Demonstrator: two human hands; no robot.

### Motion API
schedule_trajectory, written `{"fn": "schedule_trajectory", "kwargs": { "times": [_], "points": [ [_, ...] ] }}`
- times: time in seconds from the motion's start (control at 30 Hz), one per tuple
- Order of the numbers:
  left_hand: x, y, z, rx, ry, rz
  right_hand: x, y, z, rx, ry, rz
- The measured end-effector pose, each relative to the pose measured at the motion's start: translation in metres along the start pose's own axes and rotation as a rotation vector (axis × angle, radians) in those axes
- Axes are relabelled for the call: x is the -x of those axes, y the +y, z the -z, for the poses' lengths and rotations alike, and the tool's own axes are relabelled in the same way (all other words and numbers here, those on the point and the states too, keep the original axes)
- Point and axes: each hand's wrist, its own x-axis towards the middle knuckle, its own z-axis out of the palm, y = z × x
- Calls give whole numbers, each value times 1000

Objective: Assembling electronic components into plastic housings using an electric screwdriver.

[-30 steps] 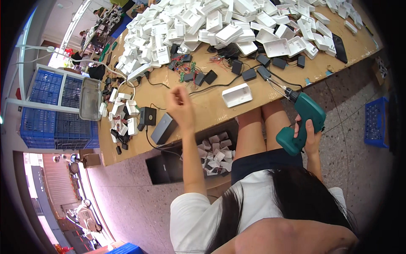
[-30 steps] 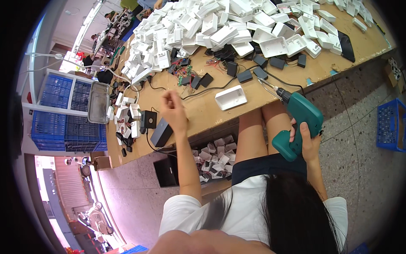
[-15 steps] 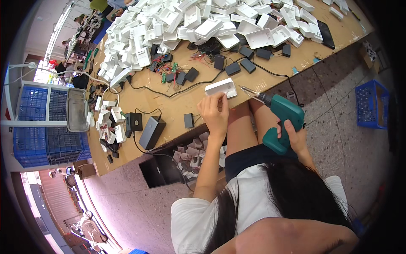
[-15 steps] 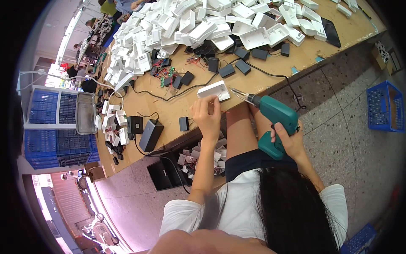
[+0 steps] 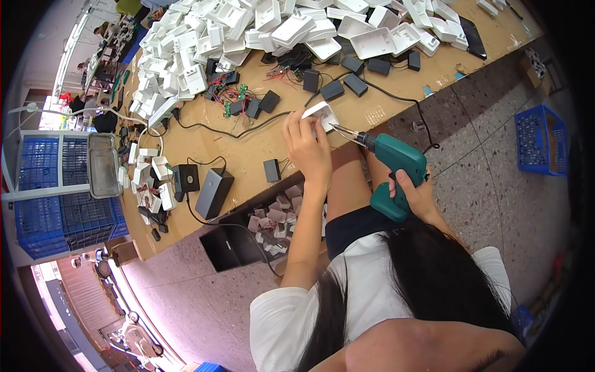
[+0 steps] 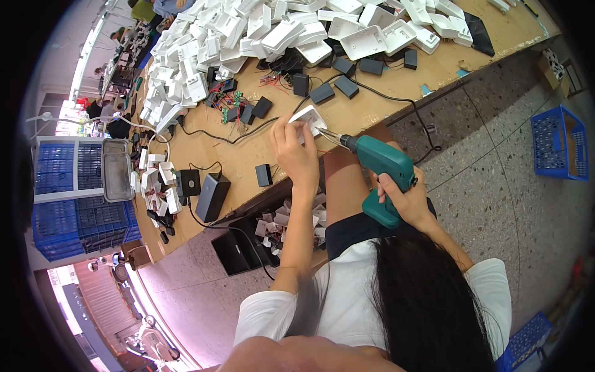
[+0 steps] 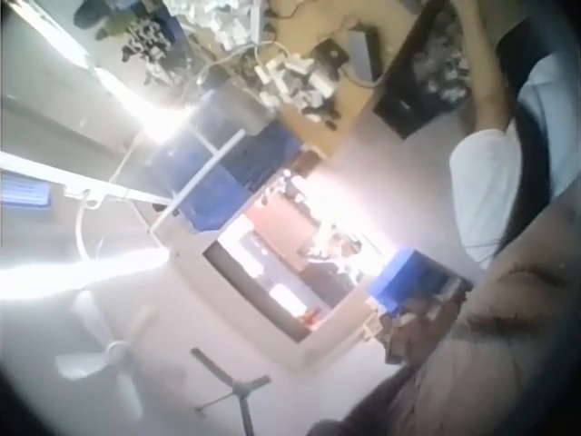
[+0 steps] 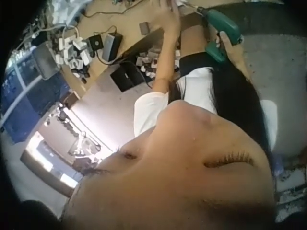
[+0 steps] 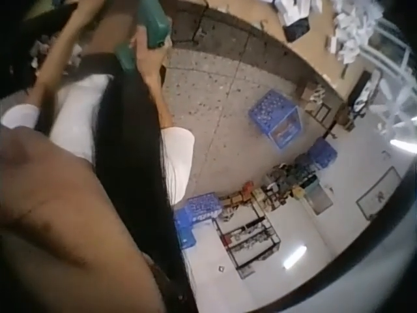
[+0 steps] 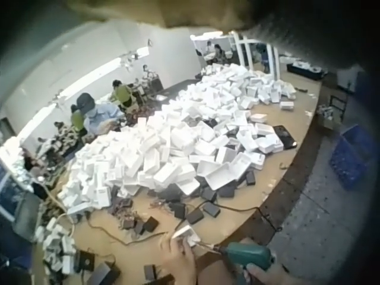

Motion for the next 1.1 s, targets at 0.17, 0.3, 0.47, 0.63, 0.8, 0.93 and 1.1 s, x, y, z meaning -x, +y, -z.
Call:
{"fn": "schedule_trajectory", "kwargs": {
  "times": [0.17,0.3,0.47,0.63,0.8,0.93,1.1],
  "points": [
    [2,0,-7,-11,19,15,-15,9,-4,-40,26,19],
    [6,-5,-9,52,74,-2,-26,18,-5,-28,35,29],
    [8,-11,-17,7,106,-4,-39,25,-11,34,41,44],
    [5,-23,-24,-59,114,7,-51,21,-28,92,57,30],
    [2,-31,-23,-55,127,7,-59,33,-36,95,46,19],
    [0,-40,-23,-54,133,13,-64,39,-45,93,66,45],
    [-1,-45,-20,-36,136,19,-64,38,-54,104,76,63]
  ]
}}
